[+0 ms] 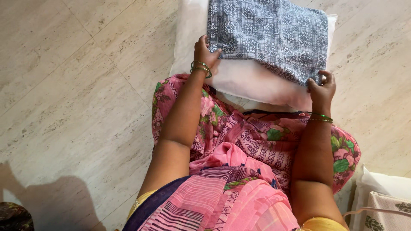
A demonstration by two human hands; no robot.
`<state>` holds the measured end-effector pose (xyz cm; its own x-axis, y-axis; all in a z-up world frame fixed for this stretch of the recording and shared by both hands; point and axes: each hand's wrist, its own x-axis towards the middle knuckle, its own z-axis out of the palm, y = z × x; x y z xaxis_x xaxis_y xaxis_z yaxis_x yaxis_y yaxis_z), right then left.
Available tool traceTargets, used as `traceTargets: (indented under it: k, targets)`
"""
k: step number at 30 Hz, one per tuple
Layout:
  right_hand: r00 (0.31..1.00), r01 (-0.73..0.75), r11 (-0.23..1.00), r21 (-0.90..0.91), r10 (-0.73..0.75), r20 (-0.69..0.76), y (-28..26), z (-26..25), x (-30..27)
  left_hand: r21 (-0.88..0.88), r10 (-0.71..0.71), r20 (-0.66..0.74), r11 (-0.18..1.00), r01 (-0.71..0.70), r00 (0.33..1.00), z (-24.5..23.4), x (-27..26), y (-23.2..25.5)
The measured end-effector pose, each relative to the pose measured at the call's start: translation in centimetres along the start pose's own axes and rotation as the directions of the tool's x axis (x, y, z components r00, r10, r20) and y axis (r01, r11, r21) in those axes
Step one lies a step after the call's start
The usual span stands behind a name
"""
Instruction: The person sits on the floor and puts pillowcases on pillows one by one. She inserts each pillow into a case, adjusts the fabric, and smooths the surface before moving to the next pillow.
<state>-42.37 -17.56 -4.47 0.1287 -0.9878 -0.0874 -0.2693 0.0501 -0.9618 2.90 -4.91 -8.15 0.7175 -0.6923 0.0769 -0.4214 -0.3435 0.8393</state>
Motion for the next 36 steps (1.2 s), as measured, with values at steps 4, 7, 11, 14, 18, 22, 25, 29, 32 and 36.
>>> traceTargets:
  k: [4,7,11,14,18,22,25,29,32,36]
  targets:
    - [0.993,0.118,0.968,0.223,-0.122,0.001,-2.4,-1.7,-1.3,-0.284,0.069,-0.110,0.954,-0.098,0.991,-2.5,-0.5,1.0]
    - [0.996,0.063,0.849,0.525,-0.084,0.015,-4.7,-2.8,-2.5,-0.444,0.035,-0.073,0.894,-0.064,0.997,-4.4,-0.9,2.0]
    - [0.996,-0.013,0.716,0.698,-0.051,0.071,-6.0,-2.9,-3.2,-0.340,0.047,-0.197,0.934,-0.113,0.979,-4.7,-1.3,2.5]
    - [0.994,-0.030,0.650,0.759,-0.061,0.091,-6.1,-2.9,-3.1,-0.264,0.119,-0.255,0.946,-0.187,0.960,-4.8,-1.8,3.5]
    - [0.984,-0.026,0.596,0.802,-0.124,0.124,-6.2,-3.7,-3.0,-0.185,0.180,-0.191,0.959,-0.216,0.965,-6.1,-3.5,6.0]
    - [0.994,-0.015,0.591,0.807,-0.077,0.074,-5.6,-4.6,-2.6,-0.023,0.288,-0.136,0.956,-0.294,0.948,-6.5,-4.3,7.4]
    - [0.999,-0.028,0.609,0.793,-0.006,0.041,-4.6,-4.6,-1.8,0.133,0.313,0.040,0.940,-0.315,0.949,-6.1,-4.5,7.8]
    - [0.999,-0.047,0.622,0.782,0.013,0.050,-3.6,-4.4,-1.4,0.317,0.107,0.487,0.903,-0.289,0.867,-5.8,-5.5,9.9]
    - [0.997,-0.075,0.605,0.793,0.029,0.072,-3.7,-4.2,-1.6,0.385,0.056,0.648,0.837,-0.390,0.760,-4.6,-7.4,11.6]
    - [0.995,-0.098,0.543,0.834,0.032,0.097,-4.1,-4.6,-1.9,0.431,0.151,0.657,0.729,-0.532,0.739,-0.4,-9.3,10.3]
